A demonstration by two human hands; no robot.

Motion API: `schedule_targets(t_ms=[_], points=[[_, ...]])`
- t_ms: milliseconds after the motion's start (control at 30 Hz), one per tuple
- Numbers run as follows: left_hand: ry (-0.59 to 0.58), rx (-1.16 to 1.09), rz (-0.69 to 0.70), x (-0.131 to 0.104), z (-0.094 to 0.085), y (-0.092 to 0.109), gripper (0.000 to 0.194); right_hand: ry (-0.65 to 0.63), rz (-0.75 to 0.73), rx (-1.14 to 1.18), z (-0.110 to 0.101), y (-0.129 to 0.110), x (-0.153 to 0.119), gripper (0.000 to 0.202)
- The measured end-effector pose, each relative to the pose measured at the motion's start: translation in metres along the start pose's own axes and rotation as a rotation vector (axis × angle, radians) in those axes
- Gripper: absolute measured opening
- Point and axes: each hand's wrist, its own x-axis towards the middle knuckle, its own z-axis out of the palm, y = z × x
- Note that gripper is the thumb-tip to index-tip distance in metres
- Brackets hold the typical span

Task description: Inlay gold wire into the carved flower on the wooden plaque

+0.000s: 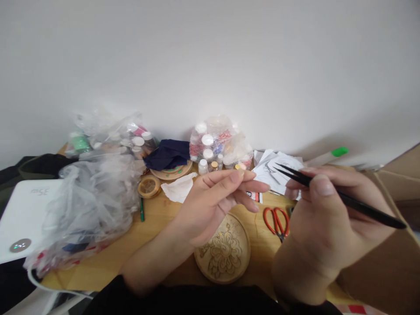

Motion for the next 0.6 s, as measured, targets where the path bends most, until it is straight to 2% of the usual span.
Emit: schedule_targets(t_ms=[100, 400, 600], points=[[0.0, -0.003, -0.004, 0.0002, 0.0007, -0.0005, 0.013, 0.087, 0.002, 0.073, 0.0044, 0.0012, -0.0006, 0.016], [0.036, 0.008, -0.012, 0.0015, 0.0024, 0.0023, 0.013, 0.088, 0.018, 0.056, 0.0069, 0.0018, -0.0011, 0.015], [0.029, 0.014, 0.0, 0.0017, 0.0022, 0.0007, 0.019, 0.068, 0.01, 0.064, 0.0077, 0.0045, -0.0009, 0.014]])
